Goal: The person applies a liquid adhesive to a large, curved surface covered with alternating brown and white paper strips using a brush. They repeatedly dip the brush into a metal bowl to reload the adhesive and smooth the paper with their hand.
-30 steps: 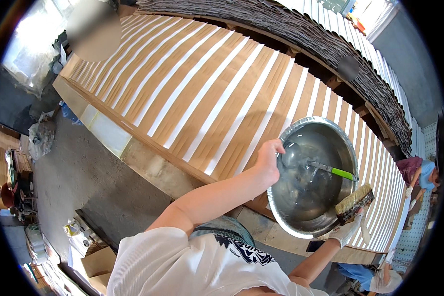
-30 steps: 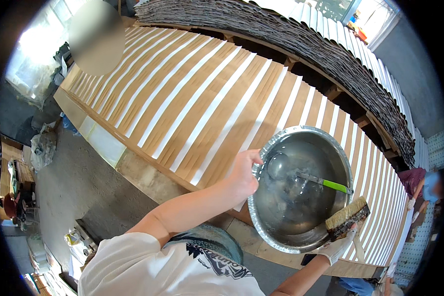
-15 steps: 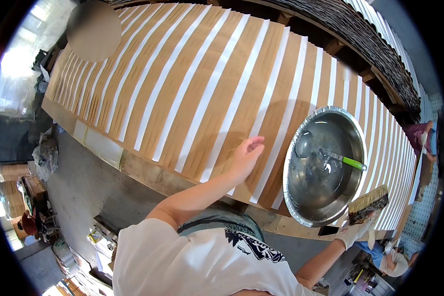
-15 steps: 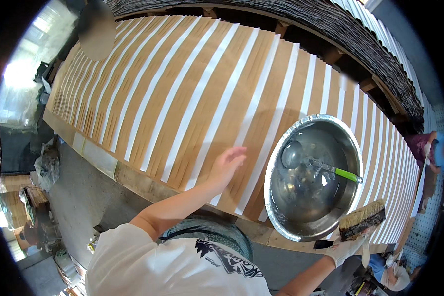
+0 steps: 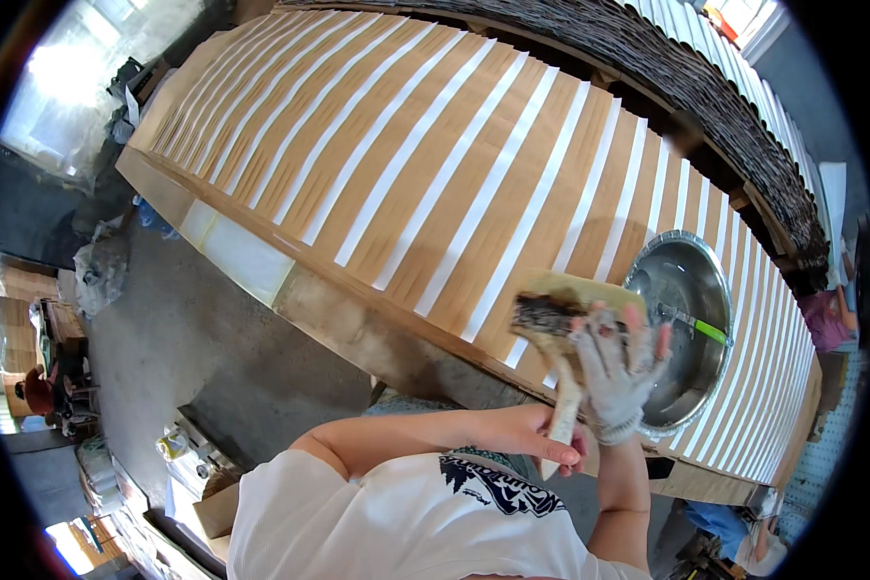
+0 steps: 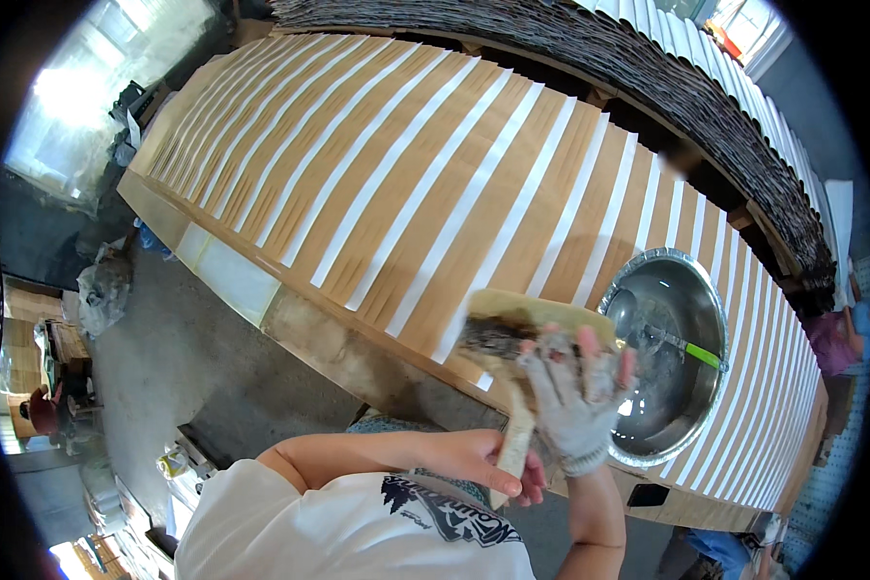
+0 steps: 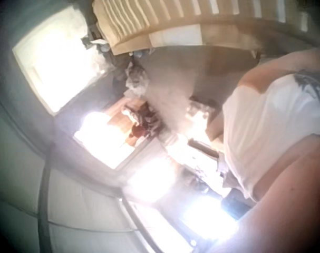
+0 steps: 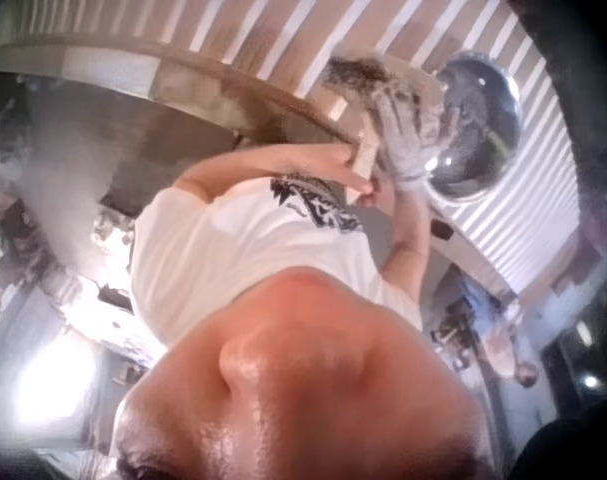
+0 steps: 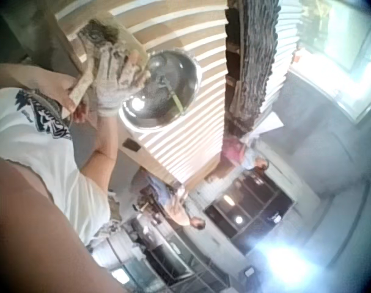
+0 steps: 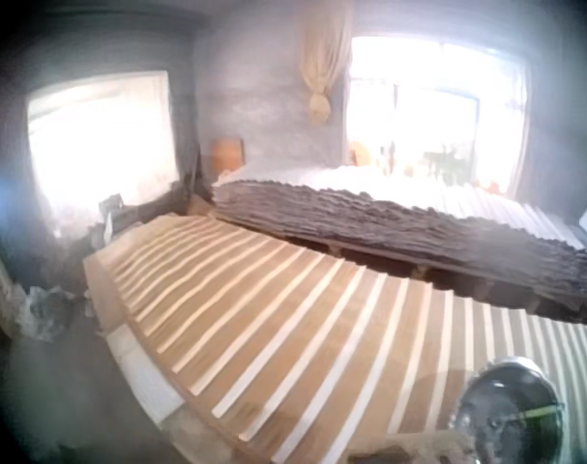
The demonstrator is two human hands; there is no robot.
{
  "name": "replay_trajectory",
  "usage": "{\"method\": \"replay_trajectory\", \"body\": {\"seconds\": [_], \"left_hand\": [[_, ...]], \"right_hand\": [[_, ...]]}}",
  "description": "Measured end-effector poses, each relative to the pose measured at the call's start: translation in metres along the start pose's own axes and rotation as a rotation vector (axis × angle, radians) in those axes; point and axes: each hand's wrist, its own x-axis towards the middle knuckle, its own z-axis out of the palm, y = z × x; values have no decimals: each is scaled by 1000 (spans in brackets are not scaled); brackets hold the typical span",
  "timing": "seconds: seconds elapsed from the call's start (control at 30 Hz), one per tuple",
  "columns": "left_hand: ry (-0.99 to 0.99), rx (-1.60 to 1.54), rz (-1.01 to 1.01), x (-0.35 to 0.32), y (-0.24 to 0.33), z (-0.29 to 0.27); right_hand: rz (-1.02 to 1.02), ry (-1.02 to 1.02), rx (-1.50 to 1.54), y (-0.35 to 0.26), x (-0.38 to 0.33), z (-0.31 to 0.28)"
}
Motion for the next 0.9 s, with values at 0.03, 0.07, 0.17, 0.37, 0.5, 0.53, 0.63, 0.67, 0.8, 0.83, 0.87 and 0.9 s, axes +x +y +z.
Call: {"method": "replay_trajectory", "body": {"seconds": [0.03, 0.07, 0.17, 0.37, 0.5, 0.53, 0.63, 0.67, 0.8, 0.83, 0.87, 0.9], "left_hand": [[8, 2, -22, -13, -1, 2], [41, -37, 16, -27, -2, 2], [125, -145, 100, -79, 1, -5], [372, -266, 412, -235, 12, -47], [728, 22, 480, -366, 34, -80], [835, 101, 520, -400, 39, -86], [1052, 244, 656, -485, 63, -100], [1096, 252, 685, -511, 73, -100], [1261, 373, 734, -589, 95, -117], [1269, 367, 749, -603, 95, -120], [1289, 364, 769, -617, 96, -122], [1305, 358, 789, -626, 97, -125]], "right_hand": [[-38, 15, 2, -16, 8, 4], [-76, 32, 9, -33, 16, 9], [-92, 78, 74, -87, 49, 15], [435, 104, 555, -166, 129, 38], [1076, 71, 1139, -192, 157, 135], [1176, -17, 1140, -207, 181, 138], [1280, -233, 1185, -222, 218, 172], [1270, -146, 1106, -232, 226, 192], [1348, 43, 1047, -222, 247, 277], [1384, -28, 951, -218, 251, 291], [1408, -104, 865, -219, 264, 297], [1368, -246, 784, -216, 271, 299]]}}
